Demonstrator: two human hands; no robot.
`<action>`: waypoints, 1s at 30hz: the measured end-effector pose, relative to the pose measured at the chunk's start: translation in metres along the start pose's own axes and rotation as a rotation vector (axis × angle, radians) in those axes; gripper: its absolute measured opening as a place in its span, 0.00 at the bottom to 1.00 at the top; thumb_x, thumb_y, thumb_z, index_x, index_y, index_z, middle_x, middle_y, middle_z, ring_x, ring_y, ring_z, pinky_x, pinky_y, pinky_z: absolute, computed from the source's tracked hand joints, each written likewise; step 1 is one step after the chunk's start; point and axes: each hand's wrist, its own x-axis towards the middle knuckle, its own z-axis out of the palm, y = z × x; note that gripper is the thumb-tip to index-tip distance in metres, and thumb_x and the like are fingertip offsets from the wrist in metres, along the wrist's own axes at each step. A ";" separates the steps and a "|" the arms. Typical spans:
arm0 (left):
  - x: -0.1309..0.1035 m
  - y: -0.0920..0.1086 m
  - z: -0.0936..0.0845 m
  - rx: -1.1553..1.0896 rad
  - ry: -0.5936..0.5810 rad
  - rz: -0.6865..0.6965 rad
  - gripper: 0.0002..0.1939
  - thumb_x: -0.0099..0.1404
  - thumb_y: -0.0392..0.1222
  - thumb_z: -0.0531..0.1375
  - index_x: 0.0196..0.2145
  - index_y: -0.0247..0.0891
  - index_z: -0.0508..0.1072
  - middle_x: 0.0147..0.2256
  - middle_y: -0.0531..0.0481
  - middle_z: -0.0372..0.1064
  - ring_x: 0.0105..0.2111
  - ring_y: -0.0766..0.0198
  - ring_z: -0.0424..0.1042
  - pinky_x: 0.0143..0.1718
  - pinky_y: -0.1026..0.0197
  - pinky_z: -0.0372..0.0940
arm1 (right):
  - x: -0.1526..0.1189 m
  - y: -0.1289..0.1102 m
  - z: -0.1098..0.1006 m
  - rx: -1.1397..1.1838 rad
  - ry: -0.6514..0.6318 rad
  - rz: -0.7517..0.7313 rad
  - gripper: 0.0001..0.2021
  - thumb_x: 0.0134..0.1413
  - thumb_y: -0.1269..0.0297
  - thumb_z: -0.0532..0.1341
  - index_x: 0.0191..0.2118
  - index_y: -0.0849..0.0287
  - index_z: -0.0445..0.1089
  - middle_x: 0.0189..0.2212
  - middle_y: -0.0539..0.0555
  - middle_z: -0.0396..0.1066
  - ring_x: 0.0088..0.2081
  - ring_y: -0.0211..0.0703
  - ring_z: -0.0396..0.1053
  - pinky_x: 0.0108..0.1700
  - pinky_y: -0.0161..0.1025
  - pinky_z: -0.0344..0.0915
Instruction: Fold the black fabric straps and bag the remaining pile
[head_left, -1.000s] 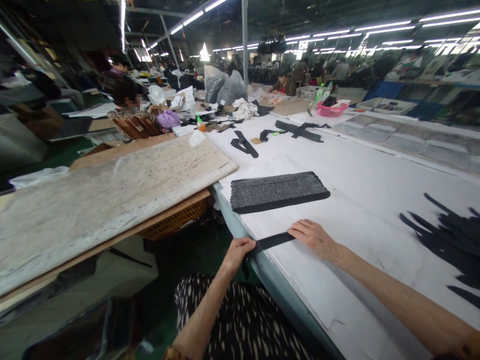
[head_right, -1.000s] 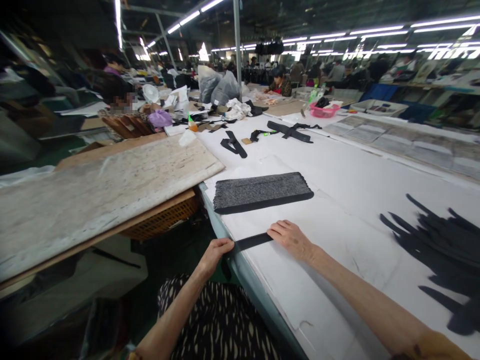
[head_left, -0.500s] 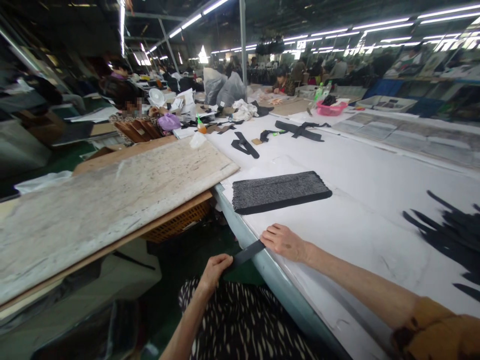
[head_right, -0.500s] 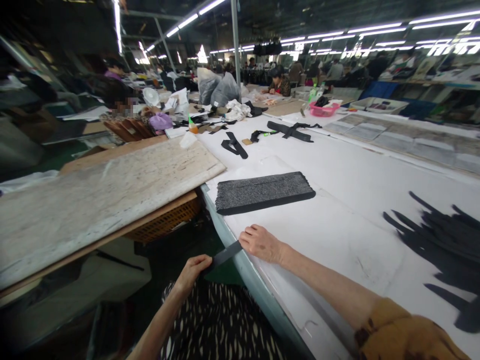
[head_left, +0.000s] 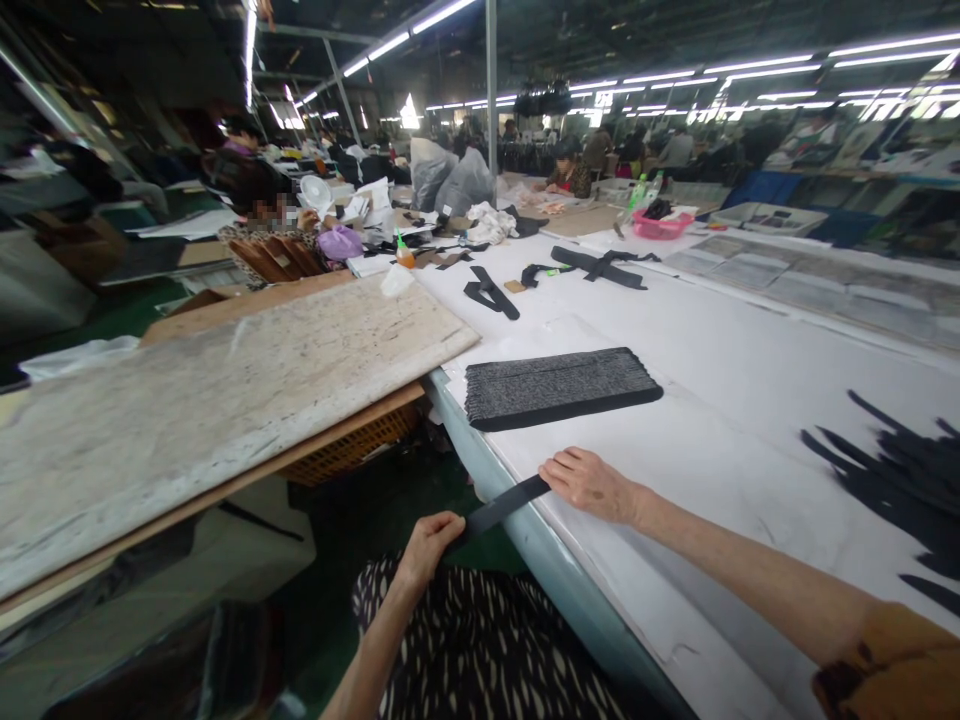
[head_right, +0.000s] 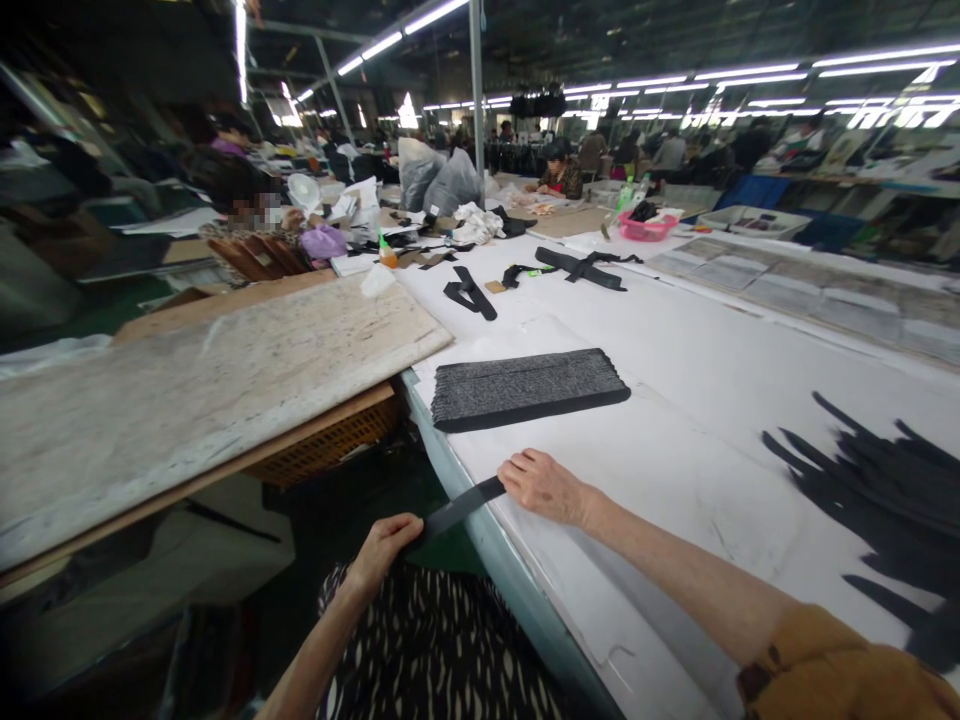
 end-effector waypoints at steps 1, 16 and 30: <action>-0.002 0.002 0.000 0.007 0.006 0.000 0.20 0.48 0.56 0.60 0.16 0.37 0.63 0.17 0.58 0.51 0.22 0.69 0.50 0.25 0.64 0.46 | -0.003 0.001 -0.001 -0.010 -0.015 0.009 0.11 0.59 0.80 0.49 0.38 0.66 0.68 0.33 0.55 0.68 0.32 0.40 0.62 0.33 0.39 0.57; -0.031 0.009 -0.006 -0.020 0.147 0.001 0.22 0.46 0.58 0.62 0.16 0.37 0.61 0.18 0.58 0.51 0.24 0.67 0.50 0.27 0.64 0.49 | -0.024 0.000 0.004 -0.027 -0.146 0.269 0.12 0.56 0.80 0.50 0.37 0.64 0.69 0.33 0.55 0.68 0.33 0.42 0.63 0.32 0.38 0.61; -0.035 0.072 0.025 0.131 -0.022 0.205 0.19 0.55 0.54 0.57 0.19 0.35 0.67 0.19 0.56 0.52 0.24 0.68 0.50 0.25 0.64 0.47 | 0.045 -0.007 -0.046 0.769 -0.111 0.429 0.10 0.59 0.66 0.52 0.37 0.55 0.70 0.37 0.52 0.70 0.39 0.38 0.67 0.44 0.35 0.62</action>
